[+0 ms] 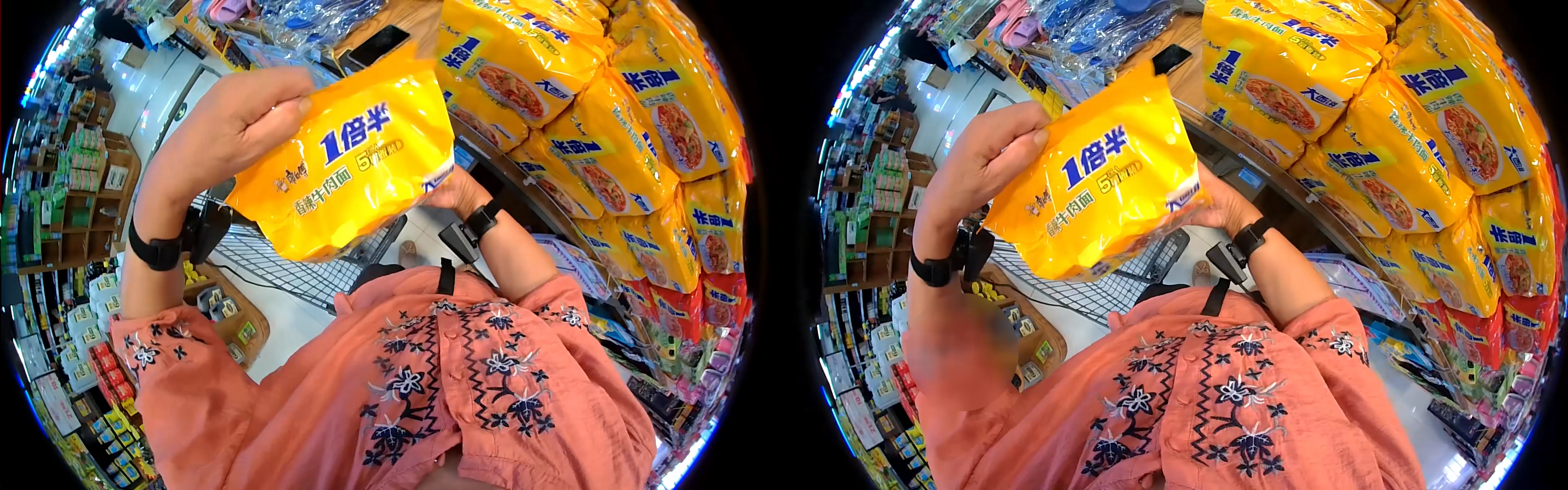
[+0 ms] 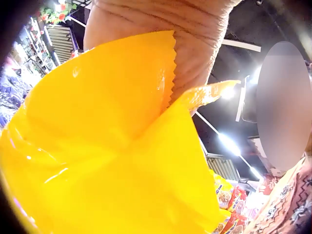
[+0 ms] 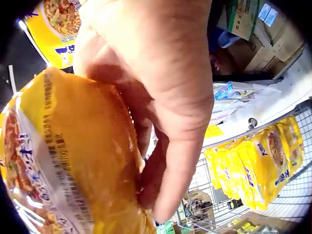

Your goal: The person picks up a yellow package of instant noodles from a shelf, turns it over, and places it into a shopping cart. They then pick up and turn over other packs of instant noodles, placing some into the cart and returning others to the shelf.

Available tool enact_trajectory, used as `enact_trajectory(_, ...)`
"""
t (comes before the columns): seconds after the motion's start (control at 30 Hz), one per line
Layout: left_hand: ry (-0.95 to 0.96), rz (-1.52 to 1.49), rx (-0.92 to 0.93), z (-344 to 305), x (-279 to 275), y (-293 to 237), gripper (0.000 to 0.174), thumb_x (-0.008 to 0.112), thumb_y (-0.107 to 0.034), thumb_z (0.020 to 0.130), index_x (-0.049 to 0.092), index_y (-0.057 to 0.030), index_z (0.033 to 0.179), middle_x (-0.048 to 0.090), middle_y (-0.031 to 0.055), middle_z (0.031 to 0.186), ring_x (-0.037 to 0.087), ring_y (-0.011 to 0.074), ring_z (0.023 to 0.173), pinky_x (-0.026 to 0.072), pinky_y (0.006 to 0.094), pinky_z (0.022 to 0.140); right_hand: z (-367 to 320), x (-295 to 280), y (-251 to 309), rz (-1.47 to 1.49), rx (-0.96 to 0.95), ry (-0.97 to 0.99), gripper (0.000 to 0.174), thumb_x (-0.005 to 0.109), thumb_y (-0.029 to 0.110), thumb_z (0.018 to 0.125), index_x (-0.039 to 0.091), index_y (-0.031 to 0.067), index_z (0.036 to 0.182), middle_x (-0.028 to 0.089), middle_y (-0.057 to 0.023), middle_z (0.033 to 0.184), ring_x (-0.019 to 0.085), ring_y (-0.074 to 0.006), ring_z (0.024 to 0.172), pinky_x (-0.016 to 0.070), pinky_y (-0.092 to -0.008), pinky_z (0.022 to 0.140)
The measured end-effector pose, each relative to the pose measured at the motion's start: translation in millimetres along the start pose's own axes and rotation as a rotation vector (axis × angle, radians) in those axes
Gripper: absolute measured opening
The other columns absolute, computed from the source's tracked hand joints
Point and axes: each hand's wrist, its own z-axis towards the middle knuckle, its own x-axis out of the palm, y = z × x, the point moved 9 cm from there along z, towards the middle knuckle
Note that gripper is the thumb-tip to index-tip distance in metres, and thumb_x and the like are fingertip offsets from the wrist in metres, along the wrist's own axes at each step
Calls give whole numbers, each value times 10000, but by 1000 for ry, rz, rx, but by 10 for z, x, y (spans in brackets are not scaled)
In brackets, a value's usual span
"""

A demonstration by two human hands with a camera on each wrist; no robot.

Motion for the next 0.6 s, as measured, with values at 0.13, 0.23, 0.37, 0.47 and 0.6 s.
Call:
enact_trajectory(0.13,38,33,86,273,91,-135,160,526,-131,985,514,4,902,474,105,761,473,230,679,415,337,641,-56,86,67,123,-90,54,564,563,364,1023,467,27,1464,510,-196,1483,546,-352,1313,463,-515,1093)
enact_trajectory(0.23,53,22,82,409,84,-189,147,531,-119,998,520,0,912,482,76,763,462,175,684,413,324,642,-123,192,163,207,-126,68,579,553,410,1018,483,36,1453,513,-204,1479,540,-370,1312,430,-548,1112)
enact_trajectory(0.37,-41,-65,69,412,-298,-176,423,456,-401,1048,620,-39,1190,640,84,1162,591,196,1087,466,341,917,-207,96,257,345,-126,151,557,530,408,1025,499,32,1436,523,-190,1477,542,-355,1314,421,-552,1113)
enact_trajectory(0.47,-280,-570,42,52,-285,356,576,388,-520,1056,503,-77,1406,555,101,1401,534,226,1292,399,367,1081,-342,157,291,289,-183,-5,460,464,337,1071,531,19,1397,607,-175,1385,628,-294,1215,515,-481,1026)
enact_trajectory(0.6,-638,-1393,-160,-508,727,1034,723,552,-506,1007,379,-12,1506,549,163,1437,554,251,1305,479,407,1064,-375,106,291,247,-195,-29,487,432,401,1071,525,68,1414,585,-137,1419,593,-294,1262,500,-518,1030)
